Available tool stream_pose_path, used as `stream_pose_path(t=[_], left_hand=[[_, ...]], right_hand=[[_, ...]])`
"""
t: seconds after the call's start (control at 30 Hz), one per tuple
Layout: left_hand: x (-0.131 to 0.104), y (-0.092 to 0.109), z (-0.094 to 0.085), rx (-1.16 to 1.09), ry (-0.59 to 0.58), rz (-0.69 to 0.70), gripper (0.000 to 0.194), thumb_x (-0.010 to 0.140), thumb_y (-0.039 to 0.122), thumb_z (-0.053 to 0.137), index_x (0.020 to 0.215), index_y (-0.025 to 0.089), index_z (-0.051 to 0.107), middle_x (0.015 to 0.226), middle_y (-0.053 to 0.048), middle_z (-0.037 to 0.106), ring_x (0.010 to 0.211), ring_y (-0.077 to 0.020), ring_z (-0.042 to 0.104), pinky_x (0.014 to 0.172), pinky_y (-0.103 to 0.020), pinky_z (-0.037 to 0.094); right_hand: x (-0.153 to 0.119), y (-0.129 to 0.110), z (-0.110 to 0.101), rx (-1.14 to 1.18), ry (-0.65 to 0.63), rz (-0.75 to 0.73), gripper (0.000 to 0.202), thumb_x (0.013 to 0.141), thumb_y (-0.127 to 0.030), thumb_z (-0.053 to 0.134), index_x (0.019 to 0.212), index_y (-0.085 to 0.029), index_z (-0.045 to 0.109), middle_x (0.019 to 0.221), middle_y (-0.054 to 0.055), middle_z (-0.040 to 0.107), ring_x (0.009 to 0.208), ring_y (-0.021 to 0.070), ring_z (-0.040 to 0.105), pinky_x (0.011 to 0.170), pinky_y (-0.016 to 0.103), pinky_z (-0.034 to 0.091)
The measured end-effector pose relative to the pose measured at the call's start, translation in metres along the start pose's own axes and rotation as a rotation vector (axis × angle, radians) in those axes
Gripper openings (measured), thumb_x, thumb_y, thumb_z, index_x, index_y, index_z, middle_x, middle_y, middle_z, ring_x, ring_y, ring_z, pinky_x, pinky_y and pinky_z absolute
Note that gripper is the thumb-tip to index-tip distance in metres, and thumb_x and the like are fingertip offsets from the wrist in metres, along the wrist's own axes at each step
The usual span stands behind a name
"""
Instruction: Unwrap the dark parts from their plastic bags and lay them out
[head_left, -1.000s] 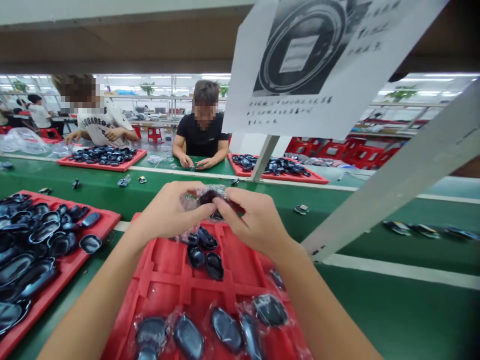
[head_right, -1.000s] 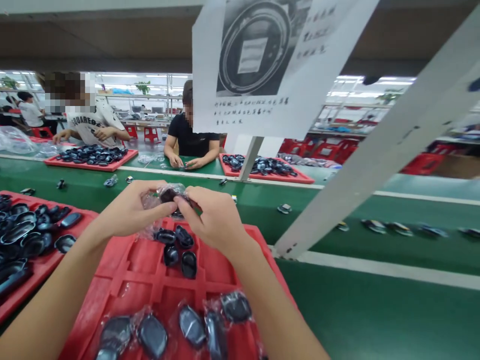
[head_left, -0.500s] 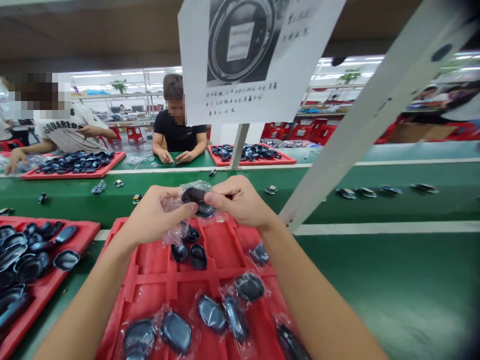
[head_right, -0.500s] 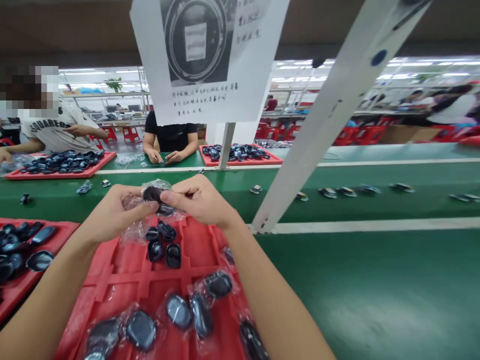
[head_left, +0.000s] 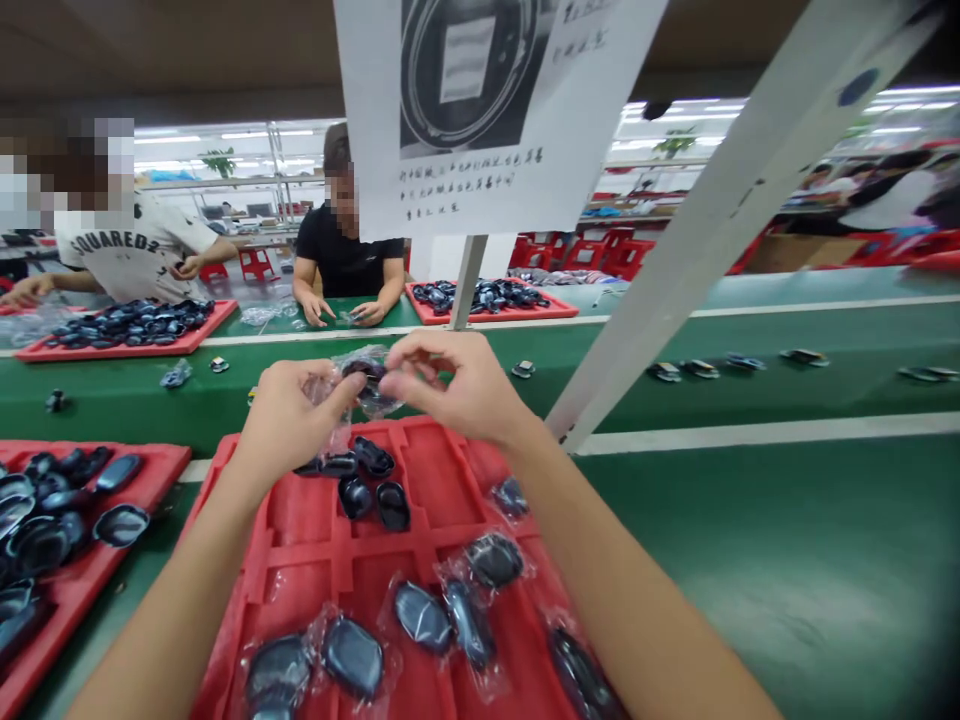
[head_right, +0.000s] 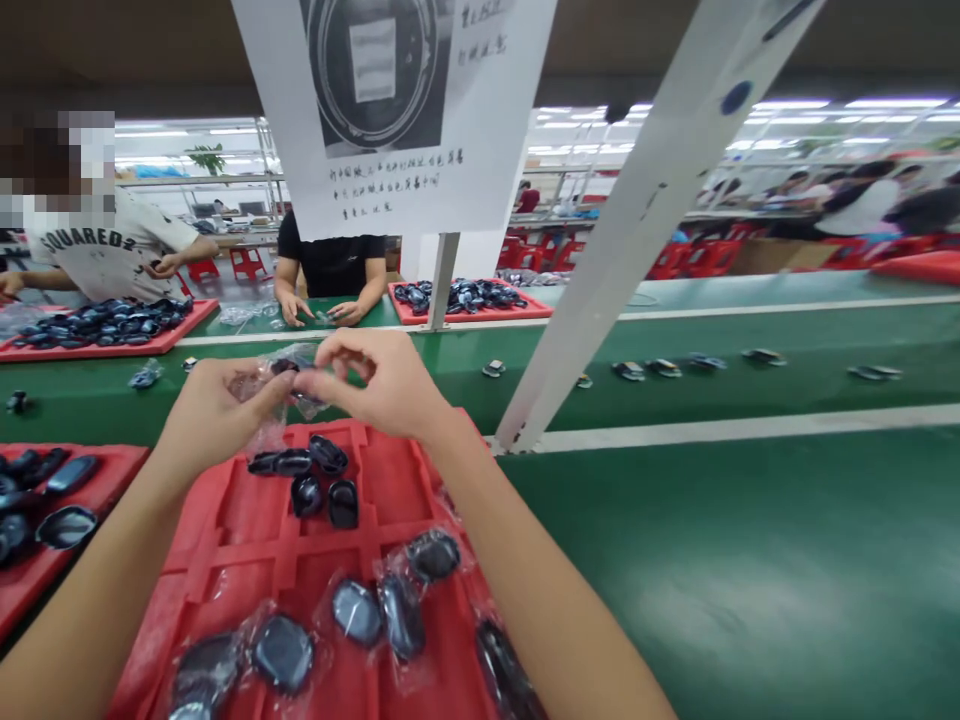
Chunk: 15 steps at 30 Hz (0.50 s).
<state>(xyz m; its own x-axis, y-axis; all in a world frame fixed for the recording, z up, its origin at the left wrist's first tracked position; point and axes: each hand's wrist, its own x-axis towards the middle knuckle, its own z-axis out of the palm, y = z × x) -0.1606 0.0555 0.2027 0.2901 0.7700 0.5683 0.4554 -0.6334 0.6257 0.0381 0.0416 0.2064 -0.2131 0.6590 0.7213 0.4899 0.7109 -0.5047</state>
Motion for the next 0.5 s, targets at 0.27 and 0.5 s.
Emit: stream_pose_path(t=[0.27,0.5], left_hand=[[-0.001,0.0,-0.021,-0.151,-0.202,-0.08,0.04,0.087,0.045,0.066,0.058,0.018,0.062,0.049,0.0,0.061,0.045,-0.0127,0.052,0.046,-0.025,0.037],[0.004,-0.015,-0.032,-0.288,-0.034,-0.06,0.035,0.072,0.018,0.066,0.107,0.023,0.064,0.088,-0.003,0.078,0.065,-0.0174,0.066,0.054,-0.025,0.047]], right_hand=[[0.002,0.026,-0.008,-0.237,0.197,0.228,0.023,0.094,-0.025,0.05,0.08,-0.016,0.066,0.06,-0.001,0.055,0.053,0.0123,0.045,0.056,0.027,0.033],[-0.008,0.025,0.003,-0.445,-0.705,0.243,0.007,0.076,-0.013,0.073,0.071,-0.018,0.073,0.063,0.002,0.066,0.052,0.0126,0.048,0.052,0.027,0.031]])
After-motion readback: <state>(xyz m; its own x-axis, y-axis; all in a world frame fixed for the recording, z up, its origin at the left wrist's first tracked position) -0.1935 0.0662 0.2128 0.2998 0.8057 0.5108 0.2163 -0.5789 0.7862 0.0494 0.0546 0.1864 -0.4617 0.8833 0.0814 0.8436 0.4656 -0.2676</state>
